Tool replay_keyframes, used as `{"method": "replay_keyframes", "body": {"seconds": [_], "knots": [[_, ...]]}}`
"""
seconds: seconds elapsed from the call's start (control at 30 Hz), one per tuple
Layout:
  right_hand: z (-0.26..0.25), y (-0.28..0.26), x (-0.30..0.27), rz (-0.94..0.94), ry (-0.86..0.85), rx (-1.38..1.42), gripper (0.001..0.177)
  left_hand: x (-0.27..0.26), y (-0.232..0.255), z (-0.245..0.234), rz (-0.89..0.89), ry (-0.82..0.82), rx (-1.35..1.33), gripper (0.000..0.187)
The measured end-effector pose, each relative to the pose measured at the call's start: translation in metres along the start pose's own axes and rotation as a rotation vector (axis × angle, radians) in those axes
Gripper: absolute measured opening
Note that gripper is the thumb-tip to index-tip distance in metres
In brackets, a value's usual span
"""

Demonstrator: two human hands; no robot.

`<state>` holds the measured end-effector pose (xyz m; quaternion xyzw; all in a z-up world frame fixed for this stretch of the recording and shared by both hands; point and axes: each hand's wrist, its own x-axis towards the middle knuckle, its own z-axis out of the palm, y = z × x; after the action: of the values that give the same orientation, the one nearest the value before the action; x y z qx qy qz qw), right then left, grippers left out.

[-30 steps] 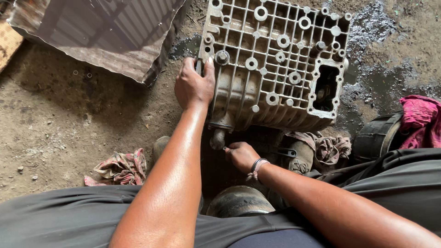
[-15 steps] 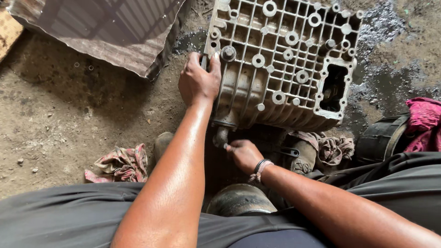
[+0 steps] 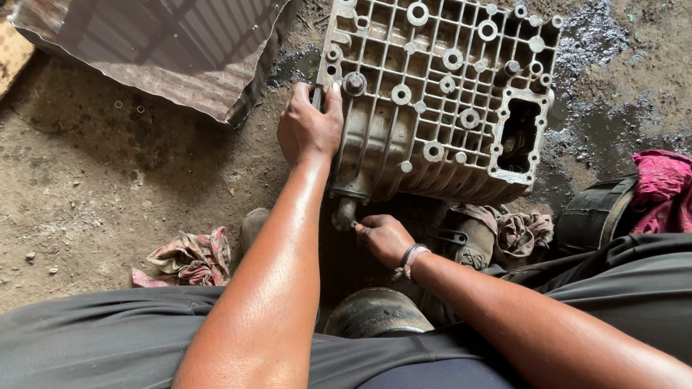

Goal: The person cleans the surface of a disassembled engine block using a cloth and a metal file. They wipe the top and sides of the block, then use the file to scrape away residue from the exterior surfaces.

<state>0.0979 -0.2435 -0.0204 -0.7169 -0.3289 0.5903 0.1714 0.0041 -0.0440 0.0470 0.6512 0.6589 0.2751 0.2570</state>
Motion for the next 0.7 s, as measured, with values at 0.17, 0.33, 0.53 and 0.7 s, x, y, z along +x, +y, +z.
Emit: {"method": "replay_keyframes", "body": {"seconds": [0.17,0.33,0.53,0.7], "knots": [[-0.0038,-0.0044,0.0012,-0.028,0.005,-0.102,0.039,-0.0002,0.0027,-0.0012,-0.004,0.015,-0.009,0.041],[-0.0049,-0.0027,0.0035,-0.052,0.044,-0.109,0.032,-0.001,0.0019,-0.0013,-0.027,-0.011,-0.005,0.042],[-0.0034,-0.0022,0.0019,-0.078,0.066,-0.127,0.033,-0.0018,0.0004,0.0019,0.001,0.013,0.015,0.041],[-0.0023,-0.0078,0.001,-0.055,0.011,-0.111,0.034,0.0008,-0.002,0.0012,-0.005,-0.02,0.015,0.041]]}}
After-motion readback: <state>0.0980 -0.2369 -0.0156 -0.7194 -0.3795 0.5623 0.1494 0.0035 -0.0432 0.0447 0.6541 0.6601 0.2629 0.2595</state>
